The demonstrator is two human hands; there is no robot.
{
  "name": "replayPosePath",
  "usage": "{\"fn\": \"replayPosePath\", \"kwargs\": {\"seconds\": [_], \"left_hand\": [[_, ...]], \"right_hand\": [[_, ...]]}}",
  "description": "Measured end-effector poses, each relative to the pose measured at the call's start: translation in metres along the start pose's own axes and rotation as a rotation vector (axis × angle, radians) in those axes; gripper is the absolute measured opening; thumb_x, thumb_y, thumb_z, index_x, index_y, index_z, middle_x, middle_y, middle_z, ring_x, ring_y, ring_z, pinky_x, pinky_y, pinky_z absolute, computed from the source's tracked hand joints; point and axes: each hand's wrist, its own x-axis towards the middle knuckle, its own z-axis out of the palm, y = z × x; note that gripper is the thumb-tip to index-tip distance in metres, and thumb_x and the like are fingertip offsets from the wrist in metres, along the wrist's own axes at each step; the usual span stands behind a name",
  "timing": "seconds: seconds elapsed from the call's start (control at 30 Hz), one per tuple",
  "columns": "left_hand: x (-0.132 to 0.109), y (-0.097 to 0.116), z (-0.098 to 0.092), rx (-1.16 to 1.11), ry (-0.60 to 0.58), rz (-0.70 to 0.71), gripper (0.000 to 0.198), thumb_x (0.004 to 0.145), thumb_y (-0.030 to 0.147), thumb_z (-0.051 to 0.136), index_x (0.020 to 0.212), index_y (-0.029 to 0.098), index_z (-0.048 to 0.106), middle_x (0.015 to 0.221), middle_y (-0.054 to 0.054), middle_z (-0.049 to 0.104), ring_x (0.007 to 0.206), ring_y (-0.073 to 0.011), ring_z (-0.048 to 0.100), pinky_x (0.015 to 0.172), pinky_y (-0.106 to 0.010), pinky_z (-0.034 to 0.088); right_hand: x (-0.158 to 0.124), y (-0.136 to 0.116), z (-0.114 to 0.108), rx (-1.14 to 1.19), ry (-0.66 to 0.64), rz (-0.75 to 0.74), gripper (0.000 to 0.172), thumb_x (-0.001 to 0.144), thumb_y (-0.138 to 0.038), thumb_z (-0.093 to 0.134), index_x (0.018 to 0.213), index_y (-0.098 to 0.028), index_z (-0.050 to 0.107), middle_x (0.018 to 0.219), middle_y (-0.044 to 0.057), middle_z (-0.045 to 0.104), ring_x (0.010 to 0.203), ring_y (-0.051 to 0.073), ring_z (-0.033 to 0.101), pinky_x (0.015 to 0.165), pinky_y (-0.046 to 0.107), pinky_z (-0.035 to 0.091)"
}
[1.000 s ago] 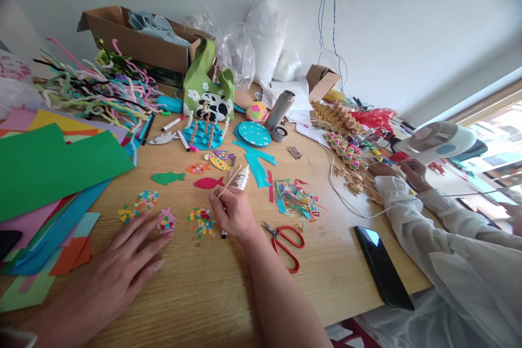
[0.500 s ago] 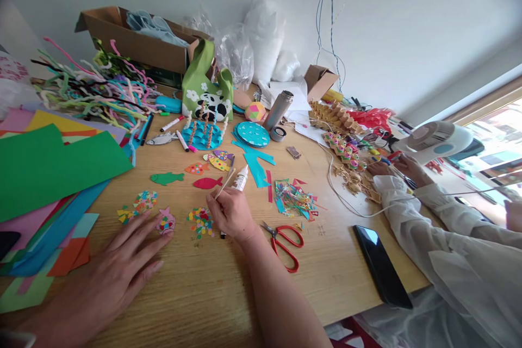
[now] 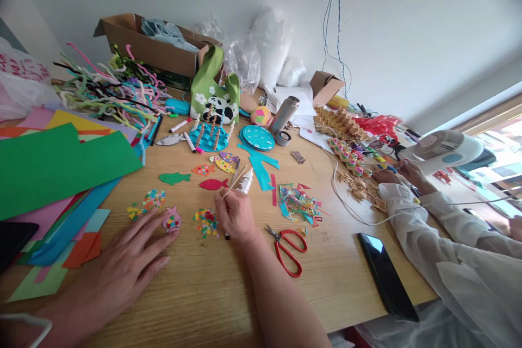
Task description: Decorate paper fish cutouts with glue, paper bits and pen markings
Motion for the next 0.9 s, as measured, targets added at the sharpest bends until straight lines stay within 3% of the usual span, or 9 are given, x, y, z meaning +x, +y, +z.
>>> {"fn": "replayPosePath", "kwargs": {"seconds": [0.2, 0.37, 0.9], "left_hand": [[0.001, 0.002, -0.001, -0.061, 0.002, -0.039, 0.037, 0.097, 0.038, 0.048, 0.126, 0.026, 0.066, 0.149, -0.009, 0.051, 0.140, -0.0316, 0.042, 0.110, -0.050, 0.043], [0.002, 0.004, -0.004, -0.053, -0.002, -0.049, 0.035, 0.098, 0.036, 0.048, 0.124, 0.025, 0.067, 0.149, -0.010, 0.051, 0.141, -0.0313, 0.041, 0.110, -0.050, 0.044], [0.003, 0.007, -0.006, -0.043, -0.053, -0.066, 0.038, 0.094, 0.037, 0.057, 0.129, 0.024, 0.062, 0.149, -0.009, 0.051, 0.141, -0.0339, 0.039, 0.110, -0.053, 0.044]], "right_hand": [[-0.001, -0.017, 0.009, 0.130, 0.061, 0.066, 0.040, 0.102, -0.033, 0.042, 0.065, -0.022, 0.052, 0.059, 0.001, 0.059, 0.054, 0.014, 0.057, 0.055, 0.026, 0.044], [0.004, -0.038, 0.028, 0.148, -0.113, 0.013, 0.035, 0.103, -0.031, 0.040, 0.072, -0.022, 0.054, 0.065, 0.002, 0.062, 0.058, 0.014, 0.058, 0.059, 0.027, 0.045], [0.008, -0.049, 0.039, 0.044, -0.269, -0.102, 0.026, 0.102, -0.023, 0.036, 0.078, -0.024, 0.045, 0.071, 0.003, 0.059, 0.064, 0.016, 0.056, 0.064, 0.027, 0.043]]}}
